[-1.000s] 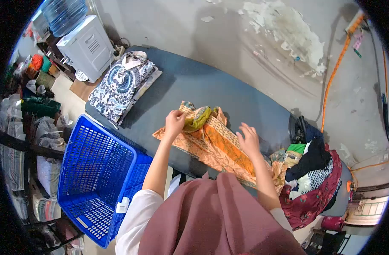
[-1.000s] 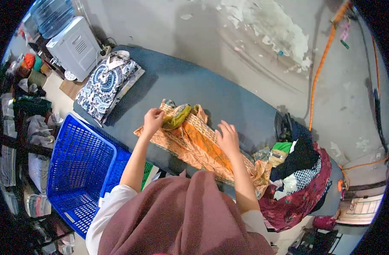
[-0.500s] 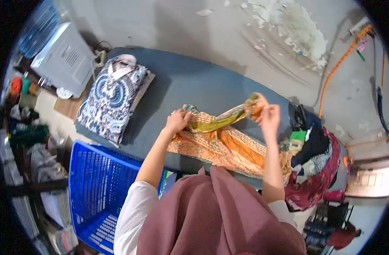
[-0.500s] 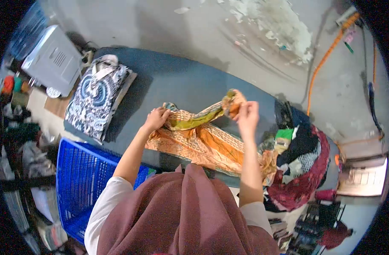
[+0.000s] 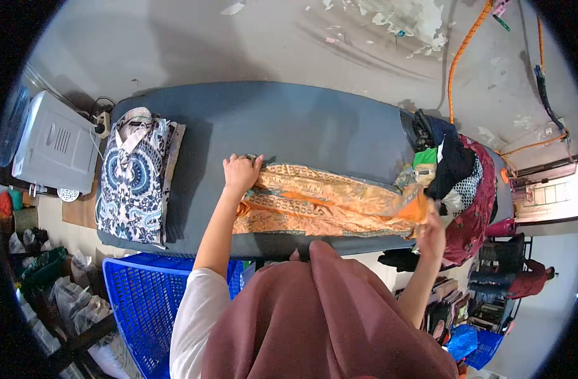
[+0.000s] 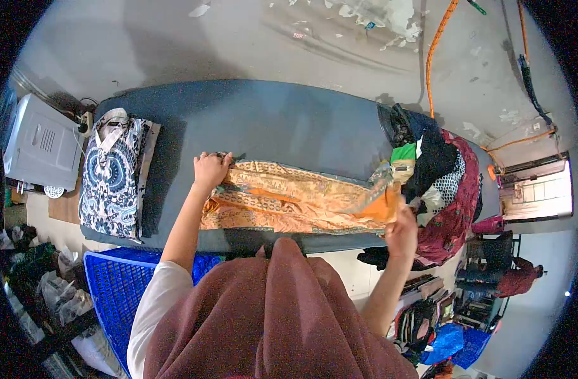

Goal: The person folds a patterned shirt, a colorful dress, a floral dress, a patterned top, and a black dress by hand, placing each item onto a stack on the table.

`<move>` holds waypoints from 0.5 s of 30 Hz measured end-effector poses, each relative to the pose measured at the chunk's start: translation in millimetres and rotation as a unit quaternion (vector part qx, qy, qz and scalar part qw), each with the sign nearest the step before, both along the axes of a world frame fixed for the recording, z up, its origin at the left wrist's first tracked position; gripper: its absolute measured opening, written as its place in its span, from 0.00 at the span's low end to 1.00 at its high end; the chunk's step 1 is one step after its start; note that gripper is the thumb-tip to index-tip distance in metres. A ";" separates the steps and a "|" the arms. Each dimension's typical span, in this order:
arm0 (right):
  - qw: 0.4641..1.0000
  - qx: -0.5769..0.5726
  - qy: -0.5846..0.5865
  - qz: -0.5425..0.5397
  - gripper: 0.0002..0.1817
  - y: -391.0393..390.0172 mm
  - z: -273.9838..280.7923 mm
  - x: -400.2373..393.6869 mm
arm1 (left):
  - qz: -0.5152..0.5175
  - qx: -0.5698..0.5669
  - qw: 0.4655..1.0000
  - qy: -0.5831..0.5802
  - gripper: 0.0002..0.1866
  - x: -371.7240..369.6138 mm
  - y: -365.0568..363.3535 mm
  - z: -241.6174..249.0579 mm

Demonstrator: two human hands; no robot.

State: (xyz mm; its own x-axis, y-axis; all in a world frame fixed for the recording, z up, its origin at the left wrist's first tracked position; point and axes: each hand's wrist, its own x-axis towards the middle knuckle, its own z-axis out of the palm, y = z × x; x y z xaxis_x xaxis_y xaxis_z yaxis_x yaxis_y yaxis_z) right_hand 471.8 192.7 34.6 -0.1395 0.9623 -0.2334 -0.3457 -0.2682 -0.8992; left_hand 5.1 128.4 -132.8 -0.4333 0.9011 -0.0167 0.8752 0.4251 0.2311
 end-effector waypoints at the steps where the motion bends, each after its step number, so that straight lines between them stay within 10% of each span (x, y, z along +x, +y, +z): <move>1: 1.000 0.001 -0.003 -0.013 0.23 -10.0 -9.2 -12.2 | 0.000 0.007 1.000 0.008 0.32 0.1 0.1 1.3; 3: 0.989 0.036 0.105 0.093 0.25 -28.7 6.3 -25.2 | -0.008 -0.038 0.999 0.021 0.33 -1.1 2.9 9.2; 8: 0.986 -0.031 0.093 -0.134 0.22 -5.4 -61.4 17.9 | -0.016 -0.094 0.994 0.045 0.35 -1.7 20.1 9.4; 15: 0.869 0.245 -0.393 -0.176 0.12 12.3 -170.7 82.5 | 0.025 0.017 0.994 0.109 0.22 33.2 18.6 15.7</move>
